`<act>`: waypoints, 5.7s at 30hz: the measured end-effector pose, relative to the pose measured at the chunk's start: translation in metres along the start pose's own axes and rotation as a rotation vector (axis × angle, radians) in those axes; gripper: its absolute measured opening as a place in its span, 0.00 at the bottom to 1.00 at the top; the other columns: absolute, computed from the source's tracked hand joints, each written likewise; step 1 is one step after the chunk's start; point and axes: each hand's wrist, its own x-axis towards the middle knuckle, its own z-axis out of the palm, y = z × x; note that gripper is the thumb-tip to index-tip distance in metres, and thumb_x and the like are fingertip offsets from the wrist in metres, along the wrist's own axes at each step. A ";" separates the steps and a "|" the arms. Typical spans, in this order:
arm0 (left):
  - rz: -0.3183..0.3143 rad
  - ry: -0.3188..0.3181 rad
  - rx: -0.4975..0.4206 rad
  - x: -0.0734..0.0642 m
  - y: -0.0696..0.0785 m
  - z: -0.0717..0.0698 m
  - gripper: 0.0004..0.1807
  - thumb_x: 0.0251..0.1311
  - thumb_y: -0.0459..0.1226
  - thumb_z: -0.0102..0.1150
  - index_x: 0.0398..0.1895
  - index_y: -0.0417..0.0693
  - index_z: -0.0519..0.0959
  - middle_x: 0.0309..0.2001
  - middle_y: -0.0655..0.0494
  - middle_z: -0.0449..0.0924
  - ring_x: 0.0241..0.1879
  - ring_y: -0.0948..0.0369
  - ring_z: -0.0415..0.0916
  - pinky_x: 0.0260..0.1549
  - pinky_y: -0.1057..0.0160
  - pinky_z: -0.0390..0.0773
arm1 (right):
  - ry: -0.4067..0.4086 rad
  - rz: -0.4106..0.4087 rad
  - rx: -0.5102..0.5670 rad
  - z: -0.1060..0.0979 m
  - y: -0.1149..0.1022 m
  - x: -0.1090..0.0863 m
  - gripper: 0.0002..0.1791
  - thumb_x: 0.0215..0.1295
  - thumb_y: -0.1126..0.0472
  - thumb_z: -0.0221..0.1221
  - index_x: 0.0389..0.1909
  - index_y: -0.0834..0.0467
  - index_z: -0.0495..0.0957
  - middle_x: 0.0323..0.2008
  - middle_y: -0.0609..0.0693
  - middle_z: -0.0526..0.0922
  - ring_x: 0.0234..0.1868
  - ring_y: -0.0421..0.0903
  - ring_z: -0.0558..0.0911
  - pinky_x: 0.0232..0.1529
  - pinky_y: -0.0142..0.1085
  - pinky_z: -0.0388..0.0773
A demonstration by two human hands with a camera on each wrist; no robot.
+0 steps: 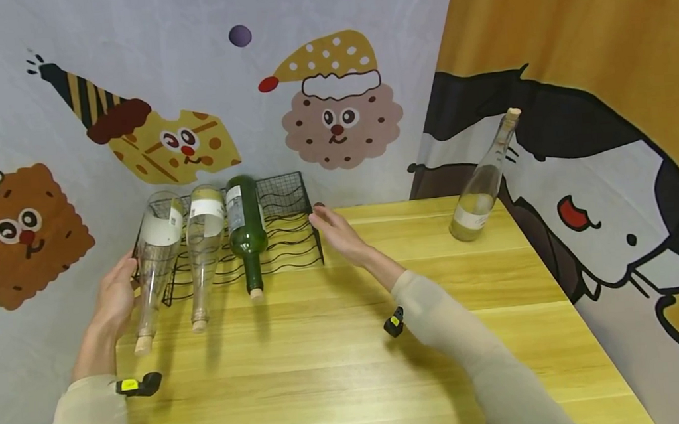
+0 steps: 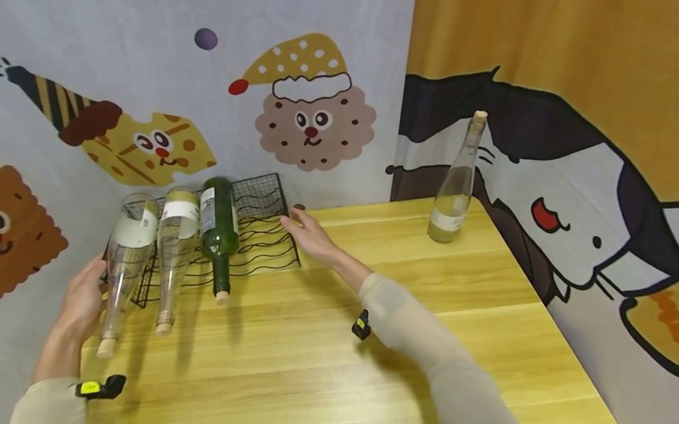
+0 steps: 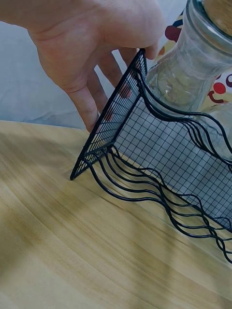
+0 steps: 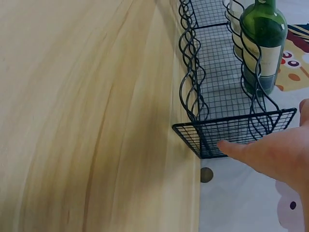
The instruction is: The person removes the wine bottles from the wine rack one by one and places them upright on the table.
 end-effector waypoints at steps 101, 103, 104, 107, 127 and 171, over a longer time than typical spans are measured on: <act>0.825 -0.294 0.758 -0.061 0.120 0.133 0.31 0.81 0.29 0.63 0.84 0.47 0.75 0.86 0.39 0.69 0.87 0.30 0.58 0.81 0.20 0.65 | -0.066 -0.046 0.051 0.002 0.007 0.001 0.39 0.96 0.44 0.42 0.94 0.60 0.47 0.93 0.64 0.51 0.92 0.63 0.57 0.88 0.69 0.66; 0.811 -0.323 0.765 -0.061 0.120 0.134 0.31 0.80 0.29 0.63 0.83 0.47 0.76 0.85 0.40 0.70 0.88 0.30 0.57 0.82 0.20 0.63 | -0.061 -0.041 0.042 0.002 0.008 0.001 0.39 0.96 0.44 0.42 0.94 0.60 0.48 0.92 0.65 0.52 0.92 0.63 0.58 0.88 0.68 0.67; 0.804 -0.335 0.769 -0.062 0.120 0.135 0.31 0.80 0.29 0.63 0.83 0.48 0.76 0.85 0.40 0.71 0.88 0.31 0.57 0.83 0.20 0.62 | -0.060 -0.042 0.037 0.002 0.008 0.001 0.39 0.96 0.43 0.42 0.94 0.60 0.48 0.92 0.65 0.52 0.92 0.63 0.58 0.88 0.68 0.67; 0.782 -0.376 0.774 -0.061 0.120 0.137 0.31 0.79 0.28 0.63 0.83 0.46 0.76 0.85 0.41 0.71 0.88 0.32 0.57 0.85 0.21 0.58 | -0.061 -0.046 0.022 0.002 0.008 0.000 0.39 0.96 0.43 0.42 0.94 0.60 0.48 0.92 0.65 0.53 0.91 0.63 0.59 0.87 0.66 0.70; 0.841 -0.438 0.949 -0.050 0.116 0.146 0.33 0.64 0.14 0.59 0.69 0.45 0.88 0.78 0.41 0.80 0.84 0.34 0.68 0.85 0.24 0.61 | -0.052 -0.044 0.004 0.002 0.011 0.001 0.40 0.95 0.40 0.43 0.94 0.56 0.49 0.92 0.63 0.54 0.91 0.61 0.61 0.86 0.64 0.73; 0.982 -0.341 1.097 -0.047 0.113 0.152 0.33 0.51 0.24 0.83 0.63 0.49 0.91 0.66 0.50 0.91 0.77 0.43 0.80 0.83 0.36 0.74 | -0.035 -0.031 0.006 0.004 0.010 0.002 0.40 0.95 0.40 0.43 0.94 0.57 0.50 0.91 0.59 0.57 0.90 0.61 0.64 0.86 0.63 0.73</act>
